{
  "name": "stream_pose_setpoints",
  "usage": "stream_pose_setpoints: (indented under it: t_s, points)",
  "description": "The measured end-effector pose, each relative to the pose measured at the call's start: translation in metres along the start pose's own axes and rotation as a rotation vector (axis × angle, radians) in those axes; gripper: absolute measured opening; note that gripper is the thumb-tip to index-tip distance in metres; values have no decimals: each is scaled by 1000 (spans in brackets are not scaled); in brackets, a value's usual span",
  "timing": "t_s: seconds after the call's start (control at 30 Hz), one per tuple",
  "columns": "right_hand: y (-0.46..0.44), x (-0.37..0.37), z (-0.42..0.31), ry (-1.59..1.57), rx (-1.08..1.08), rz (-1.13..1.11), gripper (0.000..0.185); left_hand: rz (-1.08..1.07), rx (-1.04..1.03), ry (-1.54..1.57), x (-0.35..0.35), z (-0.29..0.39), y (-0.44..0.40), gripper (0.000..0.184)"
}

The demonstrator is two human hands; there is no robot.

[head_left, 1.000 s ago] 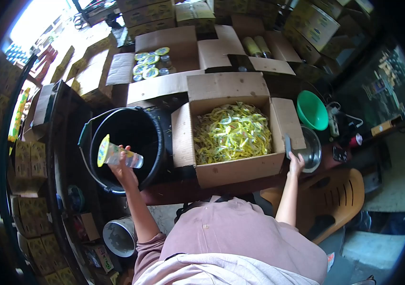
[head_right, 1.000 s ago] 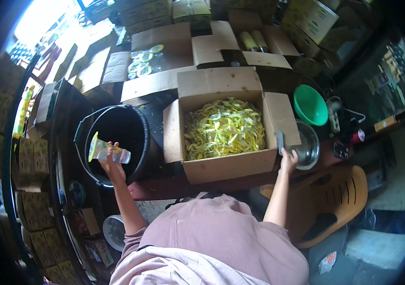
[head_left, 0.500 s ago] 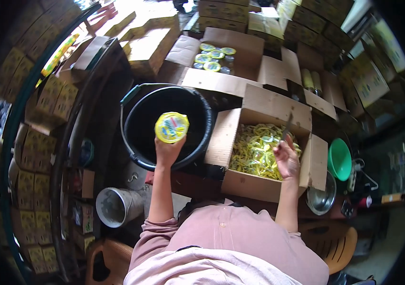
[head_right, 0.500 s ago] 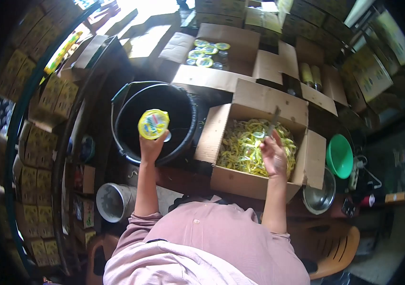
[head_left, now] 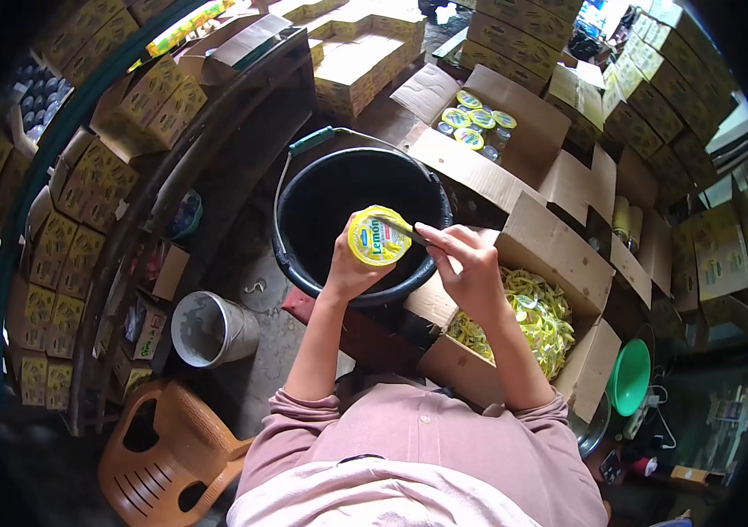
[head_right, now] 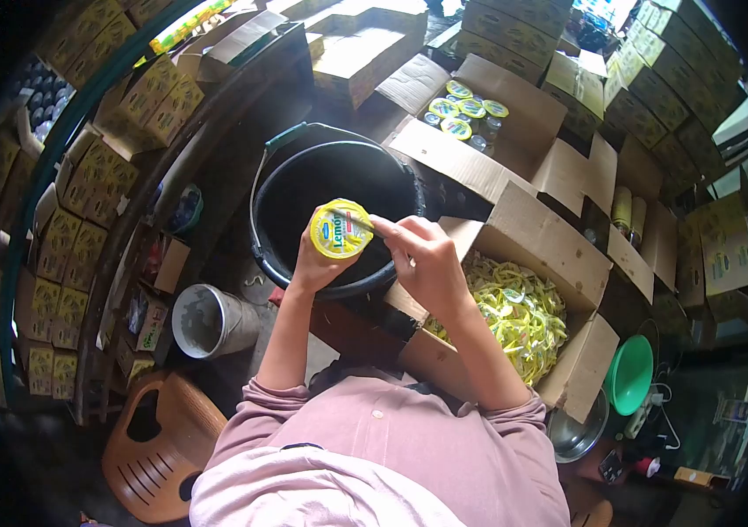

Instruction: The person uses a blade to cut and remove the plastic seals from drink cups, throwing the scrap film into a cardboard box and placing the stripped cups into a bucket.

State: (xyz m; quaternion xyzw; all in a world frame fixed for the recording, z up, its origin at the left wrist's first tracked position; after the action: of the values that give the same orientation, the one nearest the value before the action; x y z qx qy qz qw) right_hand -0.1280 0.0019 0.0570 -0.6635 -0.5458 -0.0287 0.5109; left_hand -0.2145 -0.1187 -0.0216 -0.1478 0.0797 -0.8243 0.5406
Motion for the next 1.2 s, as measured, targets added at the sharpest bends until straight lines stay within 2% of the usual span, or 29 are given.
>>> stream_pose_setpoints:
  t_s: [0.03,0.23,0.53,0.87,1.1,1.2]
  points:
    - [-3,-4,-6,107,96,-94,41,-14,1,23,-1,0,0,50]
    - [-8,-16,-8,194,259,-295,49,-91,43,91,-6,2,0,49]
    - [-5,-24,-5,162,247,-367,48,-95,31,60,-6,2,0,48]
    - [-3,-29,-8,278,295,-465,51,-122,32,68,-9,4,1,48]
    - [-8,-5,3,388,279,-516,43,-54,10,37,-3,4,0,53]
    - [-13,11,6,393,274,-467,41,-11,-41,-5,0,2,-1,53]
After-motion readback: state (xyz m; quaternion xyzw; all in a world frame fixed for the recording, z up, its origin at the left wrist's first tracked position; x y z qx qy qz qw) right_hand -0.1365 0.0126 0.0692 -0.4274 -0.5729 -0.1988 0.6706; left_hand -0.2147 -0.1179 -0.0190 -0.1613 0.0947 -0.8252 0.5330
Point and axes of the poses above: each hand's wrist, its own y-axis away from the middle knuckle, its own x-axis out of the back of the hand, z = x × y, the point moved 9 cm from there along -y, towards the middle knuckle, and after that the axes turned 9 degrees about x, right-handed, at the moved point
